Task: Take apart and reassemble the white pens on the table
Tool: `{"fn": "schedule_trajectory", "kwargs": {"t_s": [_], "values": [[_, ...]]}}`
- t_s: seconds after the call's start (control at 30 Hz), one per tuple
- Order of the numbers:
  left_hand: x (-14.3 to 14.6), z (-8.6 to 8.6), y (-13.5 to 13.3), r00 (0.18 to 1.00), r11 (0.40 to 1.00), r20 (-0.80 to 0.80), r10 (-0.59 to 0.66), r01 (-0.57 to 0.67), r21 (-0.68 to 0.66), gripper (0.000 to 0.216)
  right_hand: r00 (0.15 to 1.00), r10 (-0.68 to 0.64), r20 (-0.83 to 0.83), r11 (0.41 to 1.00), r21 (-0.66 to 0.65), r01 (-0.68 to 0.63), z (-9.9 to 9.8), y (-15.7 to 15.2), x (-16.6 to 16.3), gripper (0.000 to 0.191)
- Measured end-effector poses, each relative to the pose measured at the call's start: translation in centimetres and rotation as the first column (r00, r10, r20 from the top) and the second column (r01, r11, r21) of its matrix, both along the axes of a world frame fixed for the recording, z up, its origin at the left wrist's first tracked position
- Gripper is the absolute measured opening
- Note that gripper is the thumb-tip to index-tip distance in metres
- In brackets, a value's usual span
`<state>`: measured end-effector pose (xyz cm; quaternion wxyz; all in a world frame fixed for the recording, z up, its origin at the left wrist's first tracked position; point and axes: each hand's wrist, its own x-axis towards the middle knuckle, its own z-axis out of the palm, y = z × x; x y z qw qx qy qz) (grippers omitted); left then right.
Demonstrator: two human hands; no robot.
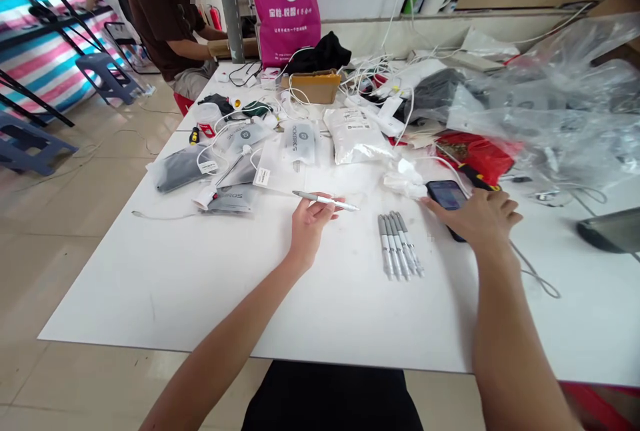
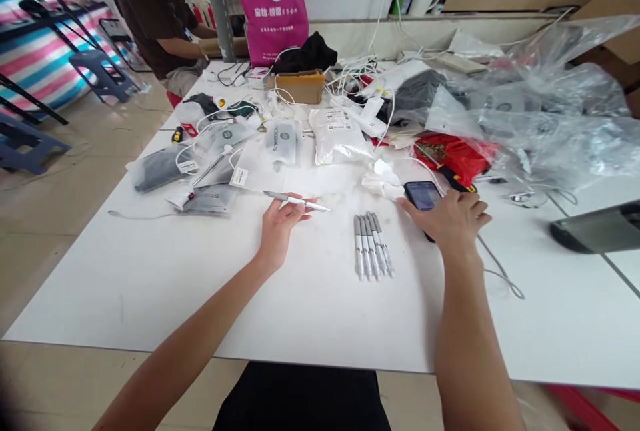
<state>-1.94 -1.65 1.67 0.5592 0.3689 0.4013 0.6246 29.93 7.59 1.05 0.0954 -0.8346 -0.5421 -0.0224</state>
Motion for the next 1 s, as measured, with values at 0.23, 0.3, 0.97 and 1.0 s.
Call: {"fn": "schedule_trajectory", "kwargs": {"t_s": [0.23,0.3,0.97,1.0], "values": [[-0.1,0.0,0.1,1.000,0.999,-0.004,0.020,-0.020,0.037,0.034,0.998,-0.055,-0.018,0.991,-0.127,0.052,-0.1,0.4,0.8,0.092],[-0.3,0.2,0.2,1.000,0.997,0.026,0.010,-0.011,0.071,0.033,0.996,-0.076,-0.040,0.990,-0.125,0.070,-0.3,0.6,0.9,0.095],[-3.1,1.8,1.0,0.946,0.992,0.299,-0.122,0.129,-0.003,0.034,0.982,-0.100,-0.158,0.995,-0.034,0.096,-1.9,2.4,2.6,0.098],[-3.0,1.7,1.0,0.945,0.990,0.298,-0.133,0.140,0.000,0.034,0.982,-0.103,-0.160,0.994,-0.045,0.097,-1.8,2.3,2.5,0.098]]}}
